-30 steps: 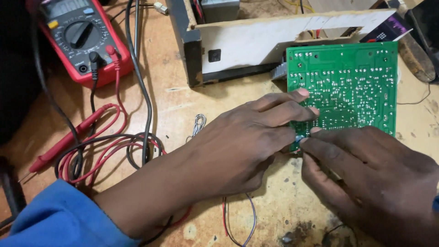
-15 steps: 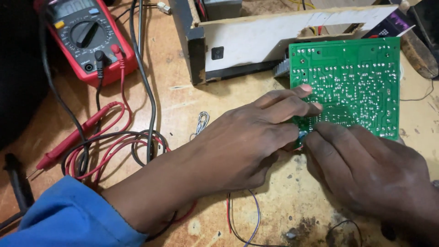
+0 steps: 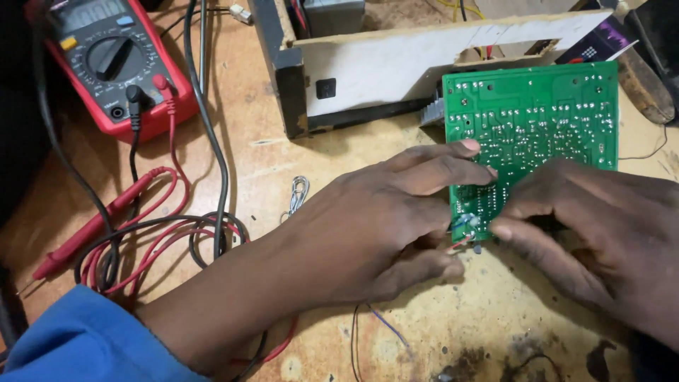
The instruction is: Soldering wires onto a printed circuit board inside an enclosure and cleaning the board with a toothbrush.
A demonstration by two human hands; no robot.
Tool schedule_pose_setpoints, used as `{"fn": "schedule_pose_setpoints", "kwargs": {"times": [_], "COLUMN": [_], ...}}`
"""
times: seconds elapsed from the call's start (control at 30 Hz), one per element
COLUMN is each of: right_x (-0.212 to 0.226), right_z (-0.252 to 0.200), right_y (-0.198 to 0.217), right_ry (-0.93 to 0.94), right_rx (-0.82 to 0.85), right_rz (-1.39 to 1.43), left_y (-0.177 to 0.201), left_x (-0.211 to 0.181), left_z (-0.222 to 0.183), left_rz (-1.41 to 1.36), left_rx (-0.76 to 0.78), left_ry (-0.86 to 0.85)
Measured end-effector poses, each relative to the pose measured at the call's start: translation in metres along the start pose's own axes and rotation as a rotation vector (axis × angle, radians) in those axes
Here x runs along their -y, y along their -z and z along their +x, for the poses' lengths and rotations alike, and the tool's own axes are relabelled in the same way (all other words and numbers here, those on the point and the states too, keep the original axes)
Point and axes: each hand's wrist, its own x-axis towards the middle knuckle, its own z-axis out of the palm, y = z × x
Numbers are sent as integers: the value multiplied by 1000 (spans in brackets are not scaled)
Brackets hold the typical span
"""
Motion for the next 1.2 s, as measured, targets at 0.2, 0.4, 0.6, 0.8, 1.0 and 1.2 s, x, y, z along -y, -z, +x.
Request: {"fn": "schedule_pose_setpoints", "kwargs": {"times": [0.2,0.4,0.6,0.8,1.0,1.2], "right_x": [0,1,6,11,11,16], "right_z": [-1,-3,4,6,2,4], "right_y": [-7,-17,-14,-17,-21,-17], "right_ry": [-72,-23,-185,-155,-235,-332], "right_rx": [-5,-106,22,-18,37,104], "right_rz": [32,114,179,215,155,180], "left_y": [2,-3,-7,-9,-8,-7], "left_x": [-8,-9,-9,-14,-13,-12], "left_z": [7,7,4,5,6,5], "left_rz": [54,160,87,-134,-170,-226], "left_rx": [-140,63,-47,-152,-161,-169], "left_ry": [143,432,269,232,226,290]}}
